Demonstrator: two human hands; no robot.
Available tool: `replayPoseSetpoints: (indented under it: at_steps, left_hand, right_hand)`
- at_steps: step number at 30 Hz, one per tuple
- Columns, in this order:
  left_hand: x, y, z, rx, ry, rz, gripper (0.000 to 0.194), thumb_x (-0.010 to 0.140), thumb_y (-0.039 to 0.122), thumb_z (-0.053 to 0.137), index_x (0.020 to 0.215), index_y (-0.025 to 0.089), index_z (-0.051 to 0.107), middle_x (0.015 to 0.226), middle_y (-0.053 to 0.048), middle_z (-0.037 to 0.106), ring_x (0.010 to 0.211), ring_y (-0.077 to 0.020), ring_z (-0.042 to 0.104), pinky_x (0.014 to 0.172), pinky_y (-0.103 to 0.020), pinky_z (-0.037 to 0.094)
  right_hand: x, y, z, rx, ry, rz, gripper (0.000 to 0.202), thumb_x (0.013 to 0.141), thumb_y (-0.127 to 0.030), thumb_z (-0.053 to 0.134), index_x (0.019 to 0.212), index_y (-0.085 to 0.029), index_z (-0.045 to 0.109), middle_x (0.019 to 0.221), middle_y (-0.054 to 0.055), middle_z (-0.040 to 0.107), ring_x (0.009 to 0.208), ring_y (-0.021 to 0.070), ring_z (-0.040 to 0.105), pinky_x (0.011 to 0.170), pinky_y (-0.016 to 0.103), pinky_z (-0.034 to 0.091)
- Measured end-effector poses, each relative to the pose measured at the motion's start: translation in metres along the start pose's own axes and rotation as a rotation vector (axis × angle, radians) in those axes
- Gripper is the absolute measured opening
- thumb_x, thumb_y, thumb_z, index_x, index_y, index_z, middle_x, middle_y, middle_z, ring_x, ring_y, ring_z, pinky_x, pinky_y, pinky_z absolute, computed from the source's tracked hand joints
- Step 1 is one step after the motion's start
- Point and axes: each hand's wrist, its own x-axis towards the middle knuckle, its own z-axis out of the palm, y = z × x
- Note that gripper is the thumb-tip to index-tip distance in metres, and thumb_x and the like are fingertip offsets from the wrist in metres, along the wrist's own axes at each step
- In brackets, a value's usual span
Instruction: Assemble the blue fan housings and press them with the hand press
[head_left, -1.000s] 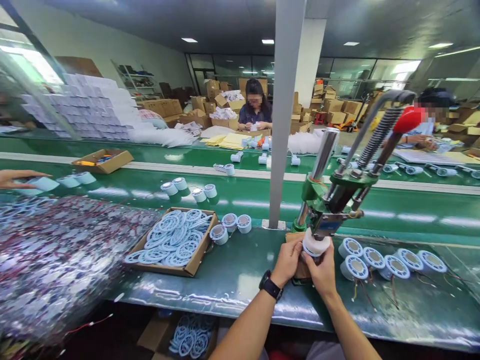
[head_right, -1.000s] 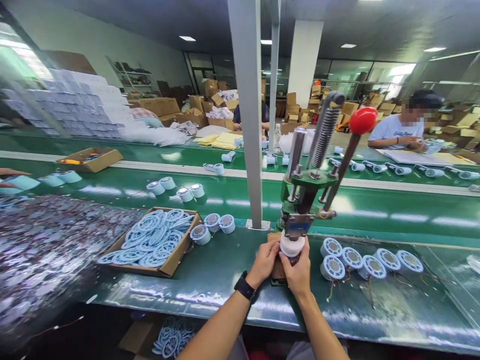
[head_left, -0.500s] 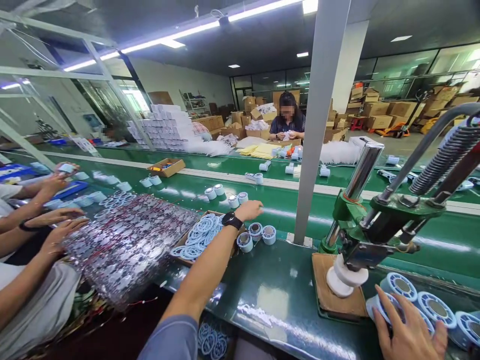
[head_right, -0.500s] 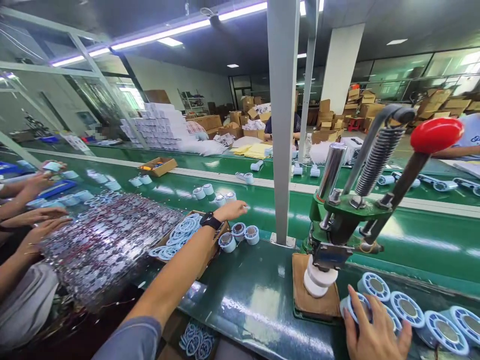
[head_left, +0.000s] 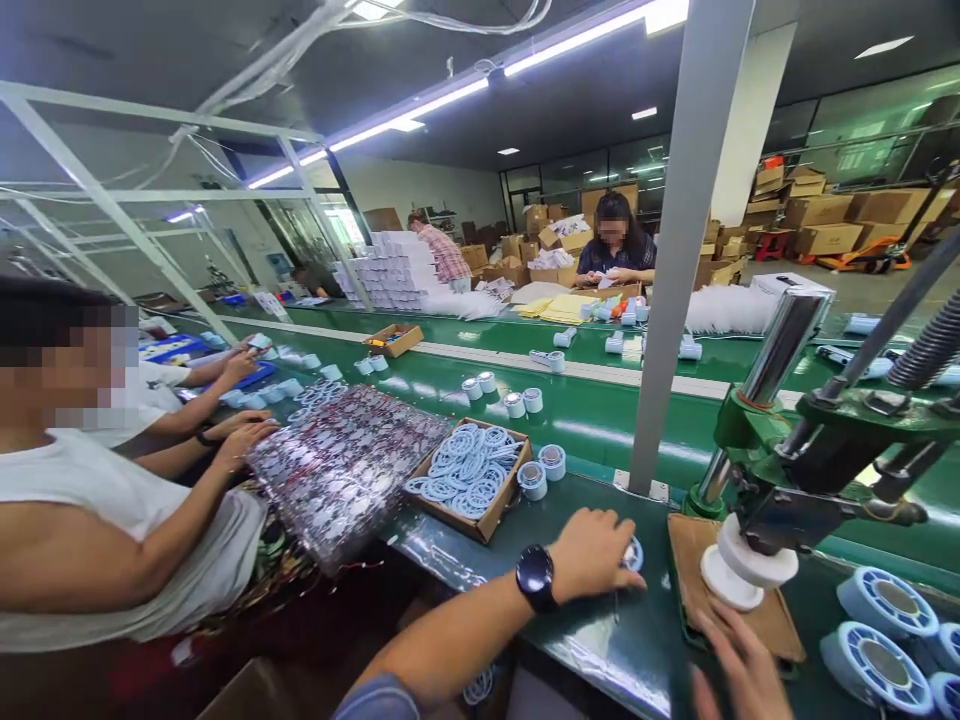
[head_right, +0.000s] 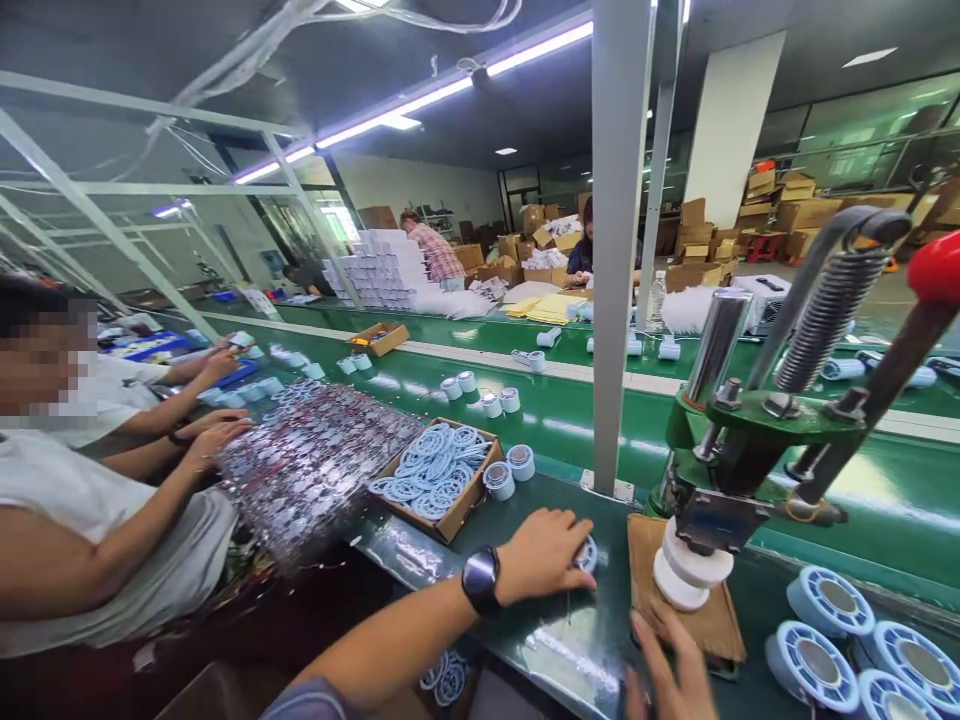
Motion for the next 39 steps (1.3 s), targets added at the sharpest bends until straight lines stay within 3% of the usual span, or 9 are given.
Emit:
replayPoseSetpoints:
  at_steps: [3,6,11,15,19,22,29,34,39]
  left_hand:
    - [-0.019,0.003,-0.002,-0.019,0.058,-0.072,0.049,0.086,0.053,0.064,0.122,0.019,0.061,0.098,-0.011,0.073,0.092,-0.0280,0.069,0.079,-0.036,0.053]
    - [-0.040,-0.057,-0.035,-0.015,0.184,-0.312,0.025,0.096,0.038,0.056,0.109,0.019,0.067,0.105,-0.012,0.071,0.099,-0.0247,0.067,0.089,-0.038,0.052]
    - [-0.074,-0.171,-0.085,-0.049,0.398,-0.806,0.035,0.094,0.035,0.061,0.124,0.017,0.059,0.125,-0.010,0.062,0.107,-0.0242,0.063,0.090,-0.047,0.055]
    - [-0.087,-0.194,-0.088,-0.169,0.511,-0.955,0.032,0.094,0.035,0.062,0.122,0.018,0.060,0.123,-0.009,0.063,0.104,-0.0230,0.065,0.088,-0.044,0.056]
    - [-0.093,-0.160,-0.079,-0.324,0.717,-0.983,0.025,0.094,0.036,0.061,0.107,0.015,0.063,0.108,-0.008,0.068,0.096,-0.0219,0.066,0.085,-0.042,0.056]
    - [-0.089,-0.092,-0.049,-0.546,0.773,-0.876,0.027,0.088,0.045,0.061,0.087,0.018,0.060,0.079,-0.006,0.069,0.075,-0.0221,0.069,0.070,-0.036,0.057]
    - [-0.091,0.075,0.016,-1.388,0.431,-0.461,0.045,0.077,0.063,0.067,0.079,0.021,0.052,0.070,-0.004,0.071,0.059,-0.0208,0.071,0.054,-0.030,0.057]
    - [-0.108,0.074,0.013,-1.164,0.312,-0.178,0.083,0.073,0.062,0.076,0.140,0.022,0.047,0.123,-0.016,0.070,0.104,-0.0299,0.071,0.085,-0.040,0.060]
    - [-0.111,0.062,0.003,-0.746,0.318,0.034,0.074,0.075,0.065,0.070,0.138,0.029,0.056,0.129,-0.012,0.069,0.114,-0.0316,0.068,0.098,-0.043,0.055]
  right_hand:
    - [0.022,-0.048,0.049,0.121,-0.060,0.102,0.054,0.095,-0.029,0.050,0.148,-0.025,0.040,0.144,0.019,0.045,0.126,0.0384,0.055,0.090,0.053,0.055]
    - [0.030,-0.061,0.073,0.183,-0.056,0.092,0.040,0.096,-0.029,0.049,0.136,-0.026,0.053,0.138,0.017,0.052,0.121,0.0367,0.058,0.089,0.054,0.056]
    - [0.015,-0.043,0.069,0.359,-0.201,0.068,0.051,0.086,-0.018,0.046,0.134,-0.028,0.059,0.149,0.013,0.047,0.131,0.0358,0.052,0.098,0.057,0.052]
    - [0.016,-0.038,0.058,0.445,-0.251,0.032,0.074,0.071,-0.009,0.042,0.142,-0.029,0.053,0.155,0.010,0.042,0.137,0.0366,0.048,0.102,0.061,0.048]
    - [0.021,-0.046,0.037,0.458,-0.195,0.016,0.065,0.085,-0.013,0.042,0.148,-0.032,0.045,0.159,0.008,0.035,0.141,0.0372,0.043,0.104,0.059,0.048]
    - [0.024,-0.064,0.015,0.530,-0.035,0.159,0.056,0.093,-0.019,0.045,0.147,-0.030,0.044,0.153,0.011,0.044,0.137,0.0352,0.048,0.107,0.055,0.047]
    - [0.074,-0.106,-0.035,1.112,-0.222,0.804,0.046,0.095,-0.049,0.051,0.130,-0.020,0.055,0.100,0.010,0.070,0.074,0.0176,0.067,0.065,0.029,0.058]
    - [0.091,-0.097,-0.071,1.243,-0.402,0.847,0.061,0.092,-0.044,0.059,0.144,-0.020,0.038,0.078,-0.001,0.061,0.059,0.0096,0.050,0.050,0.018,0.037]
    - [0.094,-0.095,-0.082,1.337,-0.459,0.776,0.069,0.095,-0.038,0.056,0.151,-0.018,0.020,0.071,-0.006,0.053,0.062,0.0096,0.046,0.060,0.021,0.038]
